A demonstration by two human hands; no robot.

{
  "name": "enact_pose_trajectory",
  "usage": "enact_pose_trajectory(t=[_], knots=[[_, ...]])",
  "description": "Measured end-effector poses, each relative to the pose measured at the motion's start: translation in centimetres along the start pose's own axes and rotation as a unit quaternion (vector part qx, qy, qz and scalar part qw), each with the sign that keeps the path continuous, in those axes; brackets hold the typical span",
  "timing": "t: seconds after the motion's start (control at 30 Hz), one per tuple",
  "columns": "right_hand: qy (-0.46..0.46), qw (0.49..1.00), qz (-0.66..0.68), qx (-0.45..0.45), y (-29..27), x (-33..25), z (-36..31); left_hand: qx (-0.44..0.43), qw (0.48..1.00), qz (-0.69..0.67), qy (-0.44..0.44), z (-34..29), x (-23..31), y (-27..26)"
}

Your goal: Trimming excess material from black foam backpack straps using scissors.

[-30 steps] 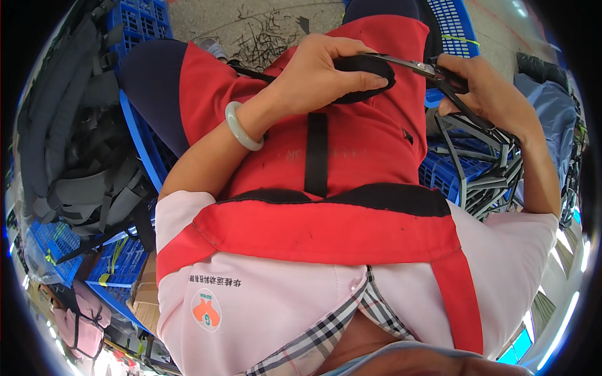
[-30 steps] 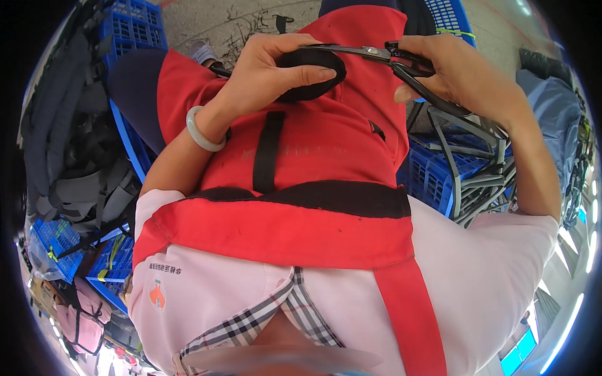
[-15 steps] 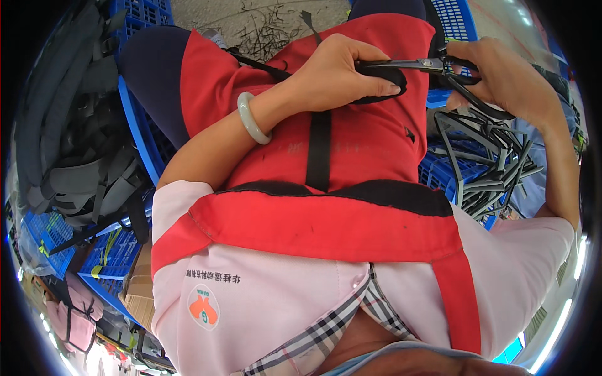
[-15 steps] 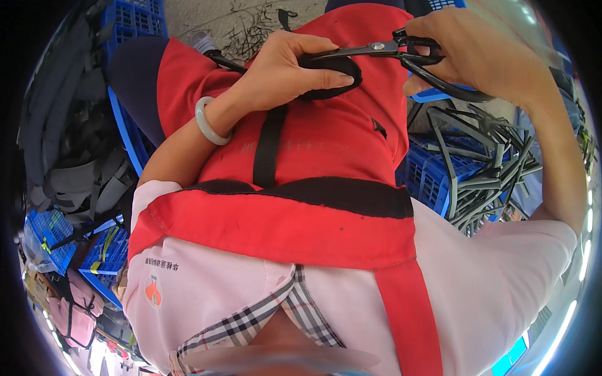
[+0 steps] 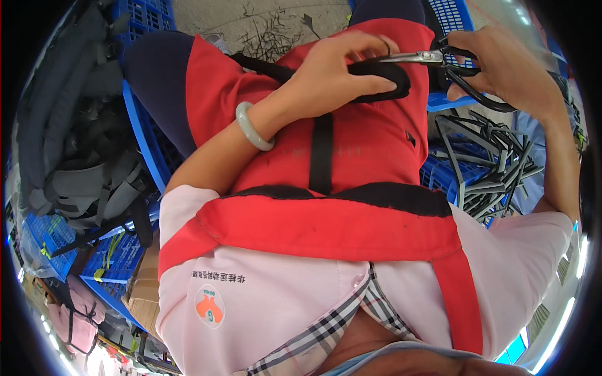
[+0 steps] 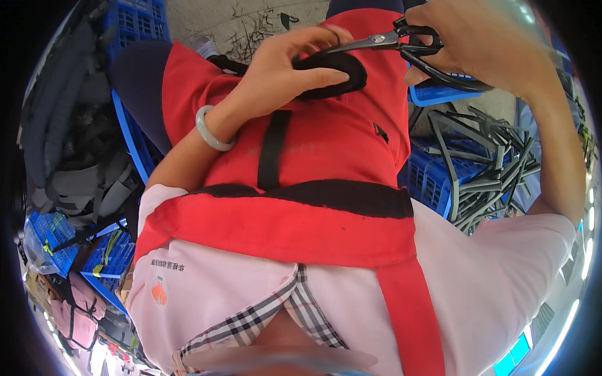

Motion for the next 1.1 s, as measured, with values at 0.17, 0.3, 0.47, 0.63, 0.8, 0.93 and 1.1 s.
enact_pose_trajectory(t=[0.17, 0.3, 0.47, 0.63, 0.8, 0.93, 1.1], knots=[[0.016, 0.984, 0.112, 0.136, 1.3, 2.2, -0.5, 0.079, 0.992, -0.095, -0.029, -3.3, 0.1, -3.6], [0.053, 0.962, 0.175, 0.202, 2.4, 1.4, -1.0, -0.096, 0.898, -0.358, -0.235, -4.4, -2.3, -1.4], [0.062, 0.911, 0.208, 0.352, 5.7, -1.8, 0.8, 0.026, 0.751, -0.634, -0.182, -0.2, -0.1, -2.8], [0.056, 0.868, 0.421, 0.256, 8.7, -3.3, 3.2, 0.134, 0.844, -0.514, -0.081, 0.4, -0.4, -5.4], [-0.009, 0.845, 0.481, 0.234, 10.9, -4.2, 4.9, 0.145, 0.894, -0.421, -0.052, -0.1, 0.8, -6.3], [-0.049, 0.838, 0.501, 0.209, 11.4, -5.1, 5.8, 0.138, 0.914, -0.378, -0.036, -0.7, 0.4, -7.0], [-0.099, 0.845, 0.478, 0.218, 11.9, -5.9, 6.6, 0.15, 0.927, -0.341, -0.043, -1.5, 0.3, -7.6]])
Point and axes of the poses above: each hand's wrist, its own z-axis towards the middle knuckle, its own y-axis out of the palm, x = y × z, the point moved 2 cm from there along z, towards the middle knuckle, and after that the axes turned 3 degrees about -x, right-handed, at the moved point
